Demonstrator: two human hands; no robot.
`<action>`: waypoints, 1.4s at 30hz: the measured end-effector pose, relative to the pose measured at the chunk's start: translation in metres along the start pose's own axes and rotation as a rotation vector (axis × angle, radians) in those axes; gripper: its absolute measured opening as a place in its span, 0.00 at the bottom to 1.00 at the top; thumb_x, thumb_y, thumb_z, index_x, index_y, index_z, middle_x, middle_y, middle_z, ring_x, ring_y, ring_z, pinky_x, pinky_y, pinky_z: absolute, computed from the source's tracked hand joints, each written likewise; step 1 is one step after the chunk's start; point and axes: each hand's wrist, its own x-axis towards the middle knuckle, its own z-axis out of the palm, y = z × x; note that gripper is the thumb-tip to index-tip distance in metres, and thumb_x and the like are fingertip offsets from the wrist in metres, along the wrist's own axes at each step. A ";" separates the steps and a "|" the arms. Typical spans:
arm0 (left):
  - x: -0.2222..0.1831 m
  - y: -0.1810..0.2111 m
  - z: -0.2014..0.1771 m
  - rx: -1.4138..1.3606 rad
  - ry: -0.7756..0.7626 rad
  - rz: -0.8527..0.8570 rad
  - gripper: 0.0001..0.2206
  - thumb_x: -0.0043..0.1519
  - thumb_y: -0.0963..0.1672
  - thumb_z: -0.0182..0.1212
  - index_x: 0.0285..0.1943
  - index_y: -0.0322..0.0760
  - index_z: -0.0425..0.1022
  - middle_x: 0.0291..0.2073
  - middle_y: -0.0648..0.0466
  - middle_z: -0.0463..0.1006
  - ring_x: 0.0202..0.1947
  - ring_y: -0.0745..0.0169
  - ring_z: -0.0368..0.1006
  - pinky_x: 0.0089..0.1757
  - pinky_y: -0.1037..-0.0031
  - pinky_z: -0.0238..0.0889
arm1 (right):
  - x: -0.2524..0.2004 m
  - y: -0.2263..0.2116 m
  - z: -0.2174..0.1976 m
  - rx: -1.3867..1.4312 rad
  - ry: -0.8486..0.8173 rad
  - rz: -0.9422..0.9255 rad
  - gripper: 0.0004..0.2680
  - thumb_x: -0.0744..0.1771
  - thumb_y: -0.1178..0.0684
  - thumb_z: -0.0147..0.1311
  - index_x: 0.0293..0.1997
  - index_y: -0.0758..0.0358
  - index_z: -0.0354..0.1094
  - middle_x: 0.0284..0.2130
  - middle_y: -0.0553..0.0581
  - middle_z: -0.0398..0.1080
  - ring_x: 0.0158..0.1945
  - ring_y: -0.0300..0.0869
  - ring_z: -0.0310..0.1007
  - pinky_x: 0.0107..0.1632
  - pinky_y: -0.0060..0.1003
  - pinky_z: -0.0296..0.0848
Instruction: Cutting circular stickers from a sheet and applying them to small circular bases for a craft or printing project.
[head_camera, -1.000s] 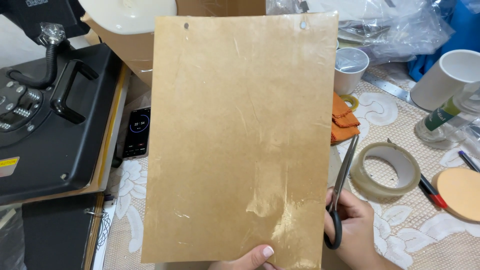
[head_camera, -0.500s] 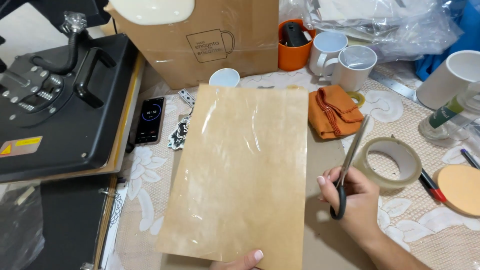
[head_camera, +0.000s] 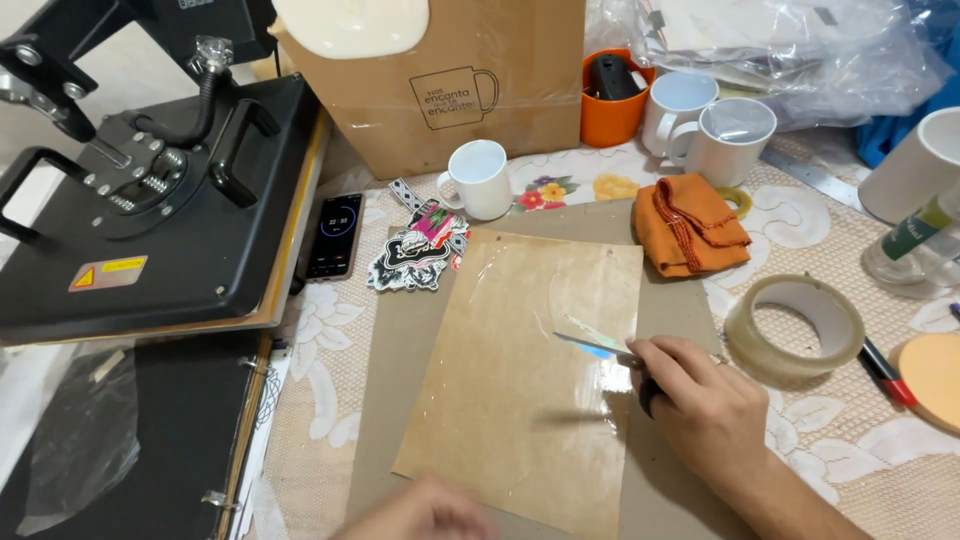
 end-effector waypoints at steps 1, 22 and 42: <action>0.013 0.019 -0.003 -0.004 0.006 -0.008 0.17 0.61 0.50 0.64 0.54 0.41 0.74 0.50 0.58 0.82 0.53 0.76 0.78 0.55 0.85 0.67 | 0.000 -0.001 -0.001 0.010 -0.004 0.000 0.09 0.65 0.62 0.61 0.45 0.52 0.75 0.38 0.45 0.76 0.24 0.37 0.65 0.26 0.29 0.58; 0.173 0.119 0.002 0.968 0.288 0.727 0.04 0.56 0.45 0.69 0.35 0.43 0.83 0.31 0.60 0.80 0.53 0.48 0.71 0.53 0.61 0.61 | 0.008 -0.009 -0.008 -0.207 -0.185 -0.162 0.08 0.68 0.59 0.50 0.50 0.53 0.69 0.46 0.49 0.70 0.37 0.47 0.67 0.39 0.38 0.67; 0.125 0.129 -0.046 0.198 0.637 0.888 0.04 0.58 0.39 0.68 0.40 0.39 0.83 0.35 0.54 0.83 0.42 0.63 0.78 0.51 0.74 0.71 | 0.025 0.009 -0.007 0.095 -0.878 0.597 0.24 0.60 0.45 0.64 0.62 0.50 0.59 0.60 0.58 0.56 0.48 0.58 0.75 0.51 0.58 0.77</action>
